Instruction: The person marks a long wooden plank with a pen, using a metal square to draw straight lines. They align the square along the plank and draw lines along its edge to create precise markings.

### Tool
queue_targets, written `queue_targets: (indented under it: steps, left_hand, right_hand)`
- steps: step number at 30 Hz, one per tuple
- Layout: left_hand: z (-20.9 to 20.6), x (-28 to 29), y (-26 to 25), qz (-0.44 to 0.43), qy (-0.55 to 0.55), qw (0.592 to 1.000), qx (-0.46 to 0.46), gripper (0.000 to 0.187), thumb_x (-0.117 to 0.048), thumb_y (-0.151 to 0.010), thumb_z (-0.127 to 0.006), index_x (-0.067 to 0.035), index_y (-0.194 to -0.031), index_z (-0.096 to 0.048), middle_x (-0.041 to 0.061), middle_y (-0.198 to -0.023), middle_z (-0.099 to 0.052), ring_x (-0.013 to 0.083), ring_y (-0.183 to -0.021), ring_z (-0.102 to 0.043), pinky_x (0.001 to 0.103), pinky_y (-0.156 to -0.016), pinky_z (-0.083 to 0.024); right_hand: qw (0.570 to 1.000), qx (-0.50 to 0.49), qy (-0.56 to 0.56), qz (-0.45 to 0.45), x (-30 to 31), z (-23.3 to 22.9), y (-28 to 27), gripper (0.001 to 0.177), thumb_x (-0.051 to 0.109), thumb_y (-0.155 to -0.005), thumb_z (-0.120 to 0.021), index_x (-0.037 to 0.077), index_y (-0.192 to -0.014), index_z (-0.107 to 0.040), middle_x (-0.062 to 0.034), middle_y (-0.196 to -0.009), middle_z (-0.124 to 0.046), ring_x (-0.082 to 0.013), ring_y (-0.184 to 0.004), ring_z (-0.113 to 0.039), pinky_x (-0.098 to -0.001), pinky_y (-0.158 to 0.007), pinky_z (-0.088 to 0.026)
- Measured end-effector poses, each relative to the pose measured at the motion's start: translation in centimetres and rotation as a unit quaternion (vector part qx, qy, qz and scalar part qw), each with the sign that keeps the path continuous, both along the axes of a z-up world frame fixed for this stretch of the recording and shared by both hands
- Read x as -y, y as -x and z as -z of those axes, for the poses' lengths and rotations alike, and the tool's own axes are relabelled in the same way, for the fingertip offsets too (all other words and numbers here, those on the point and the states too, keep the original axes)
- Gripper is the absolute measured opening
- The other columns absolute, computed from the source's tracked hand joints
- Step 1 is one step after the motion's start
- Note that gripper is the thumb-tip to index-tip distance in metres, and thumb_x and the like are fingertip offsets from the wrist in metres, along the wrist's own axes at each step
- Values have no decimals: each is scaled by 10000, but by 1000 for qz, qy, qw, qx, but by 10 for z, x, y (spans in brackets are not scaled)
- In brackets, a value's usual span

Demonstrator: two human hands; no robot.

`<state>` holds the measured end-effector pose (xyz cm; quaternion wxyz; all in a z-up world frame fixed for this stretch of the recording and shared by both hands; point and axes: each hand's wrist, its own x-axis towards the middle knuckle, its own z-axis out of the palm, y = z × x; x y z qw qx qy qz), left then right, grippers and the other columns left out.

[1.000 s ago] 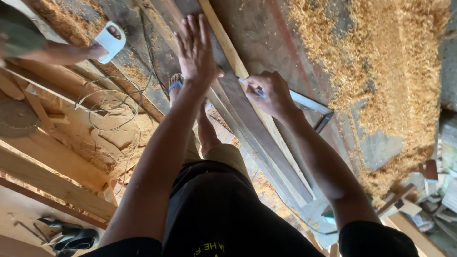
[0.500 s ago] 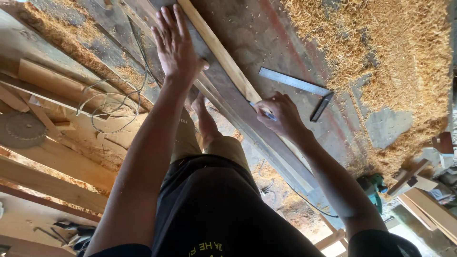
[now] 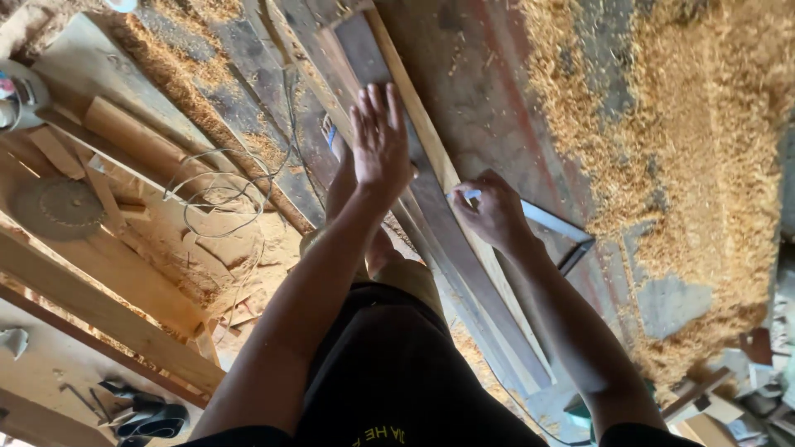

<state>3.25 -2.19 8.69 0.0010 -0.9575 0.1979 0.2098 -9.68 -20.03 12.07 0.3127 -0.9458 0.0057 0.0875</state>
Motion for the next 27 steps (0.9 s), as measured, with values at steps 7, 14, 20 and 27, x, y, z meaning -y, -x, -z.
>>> queue_targets:
  steps: [7, 14, 20, 27]
  left_hand:
    - [18, 4, 9, -15, 29, 984, 177, 944, -267, -731, -835, -30, -1532, -396, 301, -1484, -487, 411, -1385, -508, 520, -1188, -350]
    - [19, 8, 13, -5, 19, 998, 65, 1041, -300, -727, -877, -24, -1564, -323, 295, -1509, -476, 387, -1399, -500, 505, -1217, -332]
    - [12, 7, 11, -32, 63, 987, 146, 452, -33, -1042, -356, 10, -1486, -424, 287, -1439, -539, 425, -1348, -545, 511, -1203, -391]
    - [5, 6, 6, -44, 91, 986, 136, 396, 0, -1028, -390, 24, -1412, -485, 316, -1420, -537, 445, -1338, -543, 514, -1197, -391]
  right_hand:
    - [998, 52, -33, -27, -13, 10, -123, 53, 130, -873, -747, 87, -894, -769, -147, -759, -630, -362, -728, -676, -414, -630, -534]
    - [983, 144, -77, -82, -19, 49, -229, 70, 94, -892, -729, 47, -916, -774, -135, -805, -656, -317, -764, -693, -377, -666, -553]
    - [980, 161, -57, -100, -34, 28, -277, 110, 46, -1005, -708, -46, -944, -700, -147, -893, -615, -191, -736, -567, -307, -612, -501]
    - [971, 183, -125, -90, -42, -4, -282, 76, -1, -1012, -691, -70, -1034, -715, -157, -940, -604, -201, -753, -611, -297, -619, -534]
